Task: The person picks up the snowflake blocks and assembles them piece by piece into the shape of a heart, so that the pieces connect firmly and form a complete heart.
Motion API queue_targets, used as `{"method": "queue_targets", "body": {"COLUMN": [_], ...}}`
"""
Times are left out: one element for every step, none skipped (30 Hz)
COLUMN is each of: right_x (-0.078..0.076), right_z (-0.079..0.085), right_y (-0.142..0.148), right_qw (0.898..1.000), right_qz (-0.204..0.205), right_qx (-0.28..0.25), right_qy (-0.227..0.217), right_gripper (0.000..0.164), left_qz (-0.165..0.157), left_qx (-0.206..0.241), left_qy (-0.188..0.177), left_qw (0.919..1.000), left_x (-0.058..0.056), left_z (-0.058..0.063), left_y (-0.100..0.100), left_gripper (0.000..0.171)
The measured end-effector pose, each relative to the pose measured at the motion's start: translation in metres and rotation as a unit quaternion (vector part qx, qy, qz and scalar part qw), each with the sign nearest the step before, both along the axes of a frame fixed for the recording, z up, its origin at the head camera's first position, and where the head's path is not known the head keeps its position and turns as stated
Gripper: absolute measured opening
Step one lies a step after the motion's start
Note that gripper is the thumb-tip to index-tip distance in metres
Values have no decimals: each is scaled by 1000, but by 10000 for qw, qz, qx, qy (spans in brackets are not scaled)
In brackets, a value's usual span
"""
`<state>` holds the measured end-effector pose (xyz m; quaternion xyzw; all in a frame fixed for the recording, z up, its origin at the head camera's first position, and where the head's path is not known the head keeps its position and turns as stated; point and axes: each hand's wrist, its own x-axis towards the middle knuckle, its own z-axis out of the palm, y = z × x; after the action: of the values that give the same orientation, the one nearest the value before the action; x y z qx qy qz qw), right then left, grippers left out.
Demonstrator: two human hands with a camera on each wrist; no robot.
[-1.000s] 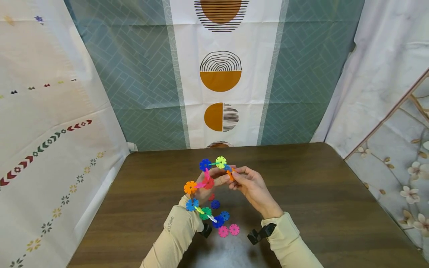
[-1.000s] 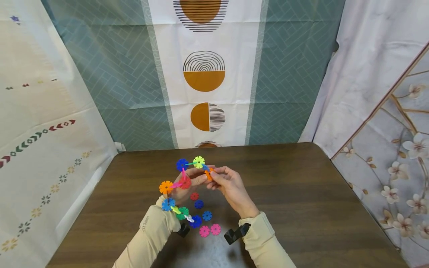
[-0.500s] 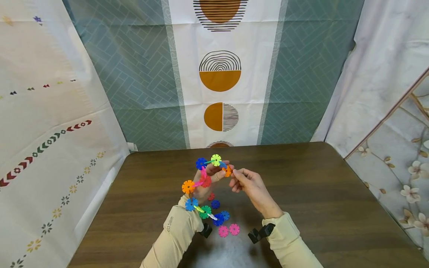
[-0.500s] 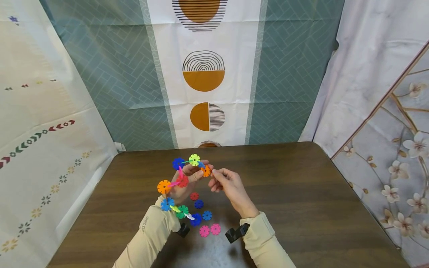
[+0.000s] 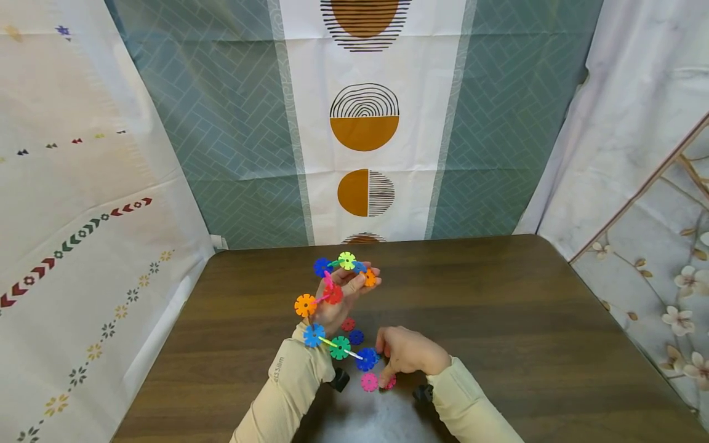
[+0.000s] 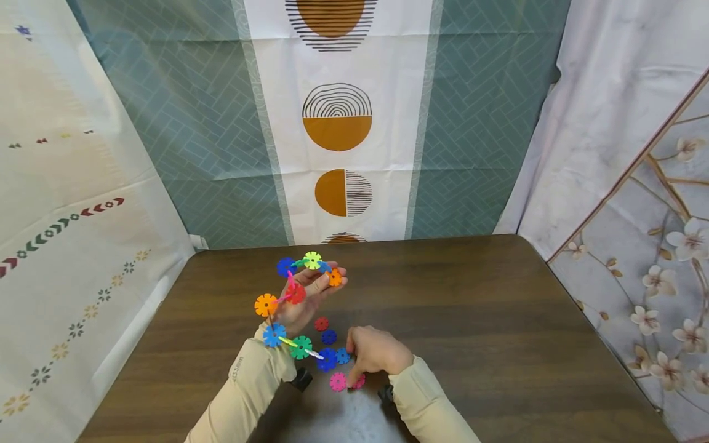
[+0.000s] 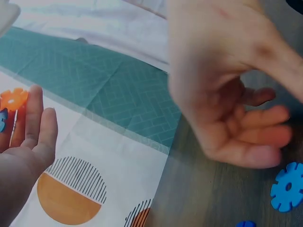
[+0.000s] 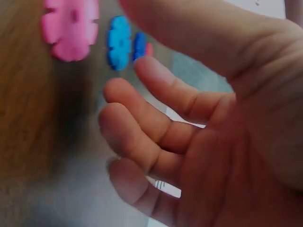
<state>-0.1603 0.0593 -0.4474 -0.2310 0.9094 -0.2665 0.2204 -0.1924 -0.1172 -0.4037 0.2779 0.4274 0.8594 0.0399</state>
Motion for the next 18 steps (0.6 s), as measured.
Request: {"method": "queue_targets", "body": {"right_x": [2, 3, 4, 5, 5, 5, 5, 5, 4, 4, 4, 3, 3, 3, 2, 2, 1, 1], "right_z": [0, -1, -2, -2, -3, -3, -4, -4, -5, -6, -6, -7, -7, -8, -8, -8, -8, -9], "right_y": [-1, -2, -2, -3, -3, -2, -2, -1, 0, 1, 2, 3, 3, 4, 4, 5, 5, 5], "right_qw": [9997, 9991, 9984, 9977, 9971, 9970, 9970, 9972, 9972, 9971, 9969, 9968, 9966, 9965, 9964, 9962, 9961, 9959], "right_qz": [-32, -47, -52, -58, -59, -61, -79, -95, -107, -132, -144, -151, -157, -158, -158, -170, -173, -183], "right_qx": [226, 418, 544, 639, 696, 693, 669, 633, 596, 589, 586, 580, 577, 582, 591, 599, 601, 615], "right_qy": [47, 113, 164, 223, 287, 341, 373, 393, 429, 471, 508, 538, 565, 578, 592, 604, 617, 638], "right_gripper": [47, 46, 45, 42, 40, 37, 35, 34, 34, 35, 36, 38, 39, 41, 41, 41, 39, 38], "left_qz": [26, 53, 76, 89, 95, 99, 98, 97, 95, 93, 94, 96, 103, 109, 110, 120, 124, 125], "left_qx": [3, 22, 39, 56, 71, 65, 75, 86, 83, 76, 67, 48, 32, 14, -3, -22, -33, -39], "left_qy": [-21, -32, -56, -61, -79, -102, -125, -147, -185, -209, -230, -243, -267, -280, -294, -302, -303, -316], "left_qw": [10000, 10000, 9999, 9999, 9999, 9999, 9998, 9998, 9997, 9997, 9997, 9996, 9996, 9995, 9995, 9995, 9995, 9994], "left_x": [0, 0, 0, 0, 1, 1, 1, 1, 1, 1, 1, 1, 1, 1, 1, 1, 1, 1], "left_z": [0, 0, -1, -1, -1, -1, -1, -1, -1, 0, 0, 1, 1, 1, 1, 2, 2, 2], "left_y": [0, 0, -1, -1, -1, -1, -1, -2, -2, -2, -2, -2, -3, -3, -3, -3, -3, -3], "left_gripper": [26, 26, 25, 25, 25, 25, 24, 24, 24, 24, 24, 24, 23, 23, 23, 23, 23, 23]}}
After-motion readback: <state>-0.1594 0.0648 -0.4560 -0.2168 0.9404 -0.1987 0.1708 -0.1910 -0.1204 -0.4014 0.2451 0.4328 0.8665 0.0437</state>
